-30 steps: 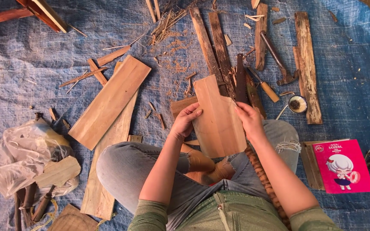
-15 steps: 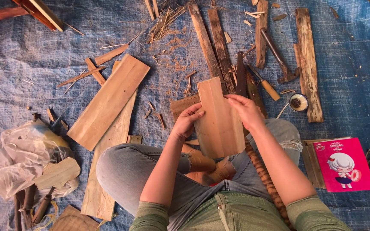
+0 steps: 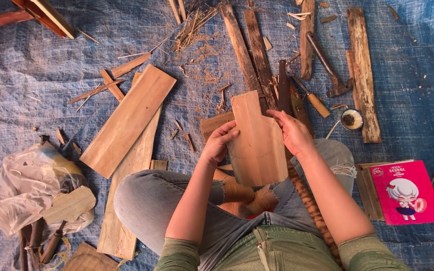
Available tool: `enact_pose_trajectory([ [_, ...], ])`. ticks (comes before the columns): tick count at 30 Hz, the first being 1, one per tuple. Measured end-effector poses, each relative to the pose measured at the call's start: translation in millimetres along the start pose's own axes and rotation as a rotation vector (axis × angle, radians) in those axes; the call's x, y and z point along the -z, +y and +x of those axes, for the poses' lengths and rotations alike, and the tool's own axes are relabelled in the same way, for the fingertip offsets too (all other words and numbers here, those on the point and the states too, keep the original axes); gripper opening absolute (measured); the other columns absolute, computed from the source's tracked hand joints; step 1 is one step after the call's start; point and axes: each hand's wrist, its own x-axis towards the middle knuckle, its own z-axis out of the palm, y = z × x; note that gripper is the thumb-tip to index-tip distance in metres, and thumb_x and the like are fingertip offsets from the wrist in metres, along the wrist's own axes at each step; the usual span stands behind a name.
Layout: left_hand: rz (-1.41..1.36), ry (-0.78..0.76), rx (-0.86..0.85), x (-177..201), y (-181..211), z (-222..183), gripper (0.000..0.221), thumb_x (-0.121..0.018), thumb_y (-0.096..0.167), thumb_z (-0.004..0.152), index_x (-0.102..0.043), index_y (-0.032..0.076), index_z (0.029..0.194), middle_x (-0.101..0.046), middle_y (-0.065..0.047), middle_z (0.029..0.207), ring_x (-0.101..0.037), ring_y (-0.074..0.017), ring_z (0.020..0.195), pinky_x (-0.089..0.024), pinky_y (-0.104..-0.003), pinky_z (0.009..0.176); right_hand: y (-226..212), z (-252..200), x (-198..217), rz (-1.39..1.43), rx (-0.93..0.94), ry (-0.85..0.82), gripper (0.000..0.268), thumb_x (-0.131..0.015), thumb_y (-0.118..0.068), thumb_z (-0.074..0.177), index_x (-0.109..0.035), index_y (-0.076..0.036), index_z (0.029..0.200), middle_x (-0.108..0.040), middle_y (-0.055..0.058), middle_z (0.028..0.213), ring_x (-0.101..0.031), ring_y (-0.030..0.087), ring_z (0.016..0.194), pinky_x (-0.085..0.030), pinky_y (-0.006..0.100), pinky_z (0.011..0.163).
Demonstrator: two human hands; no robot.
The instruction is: A person sitting on a tarp uses a long-handled curved blade to carve and shape a piece of wood, shaving off thin layers to achieve a specific contour.
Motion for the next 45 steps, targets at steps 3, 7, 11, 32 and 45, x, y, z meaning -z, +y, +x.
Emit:
enact_pose_trajectory([
  [3,-0.013,0.001,-0.004,2,-1,2,0.043,-0.074,0.0,0.086,-0.07,0.005,0.128,-0.078,-0.009,0.107,-0.078,-0.0268,0.093,-0.064,-0.04,0.08,0,-2,5,-0.007,-0.018,-0.038,0.061,-0.042,-0.049,0.108,-0.058,-0.003,0.144,-0.068,0.019,0.131,-0.069,0.029,0.114,-0.058,0.045,0.093],
  [7,-0.023,0.011,-0.012,3,2,2,0.043,-0.074,0.0,0.086,-0.07,0.004,0.129,-0.078,-0.009,0.107,-0.077,-0.0276,0.093,-0.064,-0.041,0.081,25,8,30,-0.009,-0.026,-0.026,0.065,-0.039,-0.051,0.109,-0.057,0.001,0.144,-0.066,0.022,0.132,-0.067,0.034,0.116,-0.056,0.049,0.097],
  [11,-0.017,0.014,-0.009,4,5,1,0.044,-0.072,-0.001,0.087,-0.069,0.005,0.131,-0.078,-0.008,0.108,-0.077,-0.0262,0.093,-0.064,-0.039,0.08,41,6,33,-0.106,0.044,0.048,0.039,-0.057,-0.028,0.106,-0.066,-0.003,0.135,-0.072,0.014,0.123,-0.068,0.023,0.111,-0.055,0.042,0.099],
  [32,0.297,0.156,0.013,25,43,16,0.027,-0.079,0.028,0.092,-0.073,0.011,0.113,-0.07,0.001,0.079,-0.075,-0.0151,0.068,-0.065,-0.031,0.06,86,-6,51,-1.108,0.081,0.226,0.042,-0.061,-0.027,0.103,-0.058,-0.013,0.143,-0.064,0.019,0.129,-0.059,0.043,0.123,-0.047,0.054,0.106],
  [45,0.293,0.17,0.036,46,42,21,0.026,-0.078,0.029,0.093,-0.074,0.012,0.113,-0.073,0.002,0.081,-0.077,-0.0153,0.073,-0.066,-0.031,0.067,107,-30,86,-0.623,-0.287,0.212,0.057,-0.071,-0.015,0.094,-0.05,0.005,0.144,-0.057,0.02,0.096,-0.058,0.024,0.054,-0.052,0.034,0.039],
])
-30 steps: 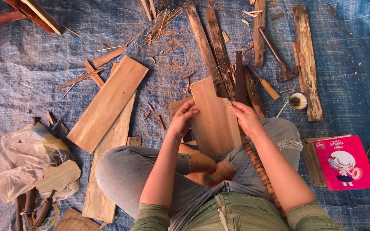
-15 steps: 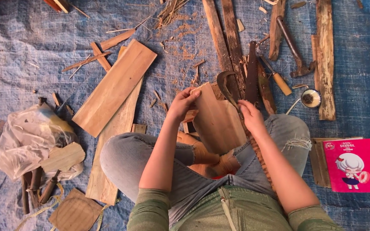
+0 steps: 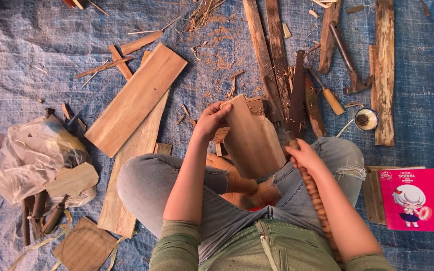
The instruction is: A person sitting on a tarp uses a long-handled curved blade to carve and shape a piece of wood, shaving off thin layers to achieve a specific contour.
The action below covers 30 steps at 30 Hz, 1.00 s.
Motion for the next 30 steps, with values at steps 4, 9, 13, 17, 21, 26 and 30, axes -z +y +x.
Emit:
enact_pose_trajectory([
  [4,-0.037,-0.003,0.006,-1,0,3,0.026,-0.079,0.03,0.093,-0.074,0.013,0.113,-0.074,0.002,0.082,-0.077,-0.0155,0.075,-0.066,-0.032,0.068,-47,-34,17,0.24,0.014,-0.108,0.03,-0.067,-0.027,0.102,-0.061,-0.002,0.118,-0.051,0.007,0.076,-0.051,0.015,0.054,-0.046,0.03,0.041],
  [9,-0.089,-0.006,0.047,7,-18,17,0.024,-0.08,0.032,0.092,-0.075,0.016,0.108,-0.075,-0.001,0.081,-0.078,-0.0178,0.075,-0.066,-0.033,0.068,-61,-56,18,0.398,-0.008,-0.275,0.029,-0.057,-0.032,0.107,-0.064,-0.004,0.109,-0.046,0.008,0.068,-0.048,0.018,0.048,-0.042,0.03,0.039],
  [13,-0.125,0.019,0.082,11,-20,13,0.019,-0.08,0.033,0.091,-0.074,0.017,0.097,-0.073,0.001,0.076,-0.078,-0.0168,0.072,-0.065,-0.033,0.067,-64,-63,4,0.356,0.04,-0.26,0.024,-0.063,-0.023,0.103,-0.062,0.001,0.109,-0.048,0.013,0.067,-0.051,0.019,0.044,-0.044,0.034,0.032],
  [17,-0.134,0.017,0.092,6,-13,7,0.019,-0.081,0.033,0.091,-0.073,0.016,0.096,-0.072,0.002,0.073,-0.077,-0.0166,0.069,-0.065,-0.033,0.065,-64,-64,-1,0.359,0.055,-0.287,0.025,-0.061,-0.024,0.105,-0.06,0.0,0.106,-0.046,0.012,0.065,-0.051,0.02,0.042,-0.044,0.034,0.03],
  [21,-0.14,0.021,0.084,5,-14,11,0.021,-0.082,0.034,0.09,-0.072,0.016,0.093,-0.072,0.002,0.074,-0.077,-0.016,0.07,-0.065,-0.033,0.068,-62,-63,-3,0.289,0.121,-0.267,0.025,-0.062,-0.022,0.104,-0.062,0.002,0.099,-0.052,0.015,0.064,-0.056,0.022,0.045,-0.047,0.035,0.032],
  [26,-0.131,0.049,0.075,11,-24,20,0.025,-0.083,0.036,0.089,-0.074,0.015,0.099,-0.075,0.0,0.079,-0.079,-0.0187,0.076,-0.065,-0.035,0.072,-81,-79,-11,0.261,0.117,-0.272,0.026,-0.059,-0.024,0.105,-0.06,0.001,0.112,-0.051,0.016,0.063,-0.053,0.021,0.042,-0.044,0.032,0.03],
  [30,-0.156,0.111,0.054,12,-26,20,0.034,-0.085,0.037,0.089,-0.074,0.009,0.105,-0.076,-0.006,0.084,-0.079,-0.024,0.078,-0.065,-0.04,0.073,-59,-44,-14,-0.081,0.165,-0.074,0.04,-0.063,-0.032,0.103,-0.055,-0.008,0.134,-0.063,0.018,0.069,-0.06,0.026,0.04,-0.047,0.036,0.027],
])
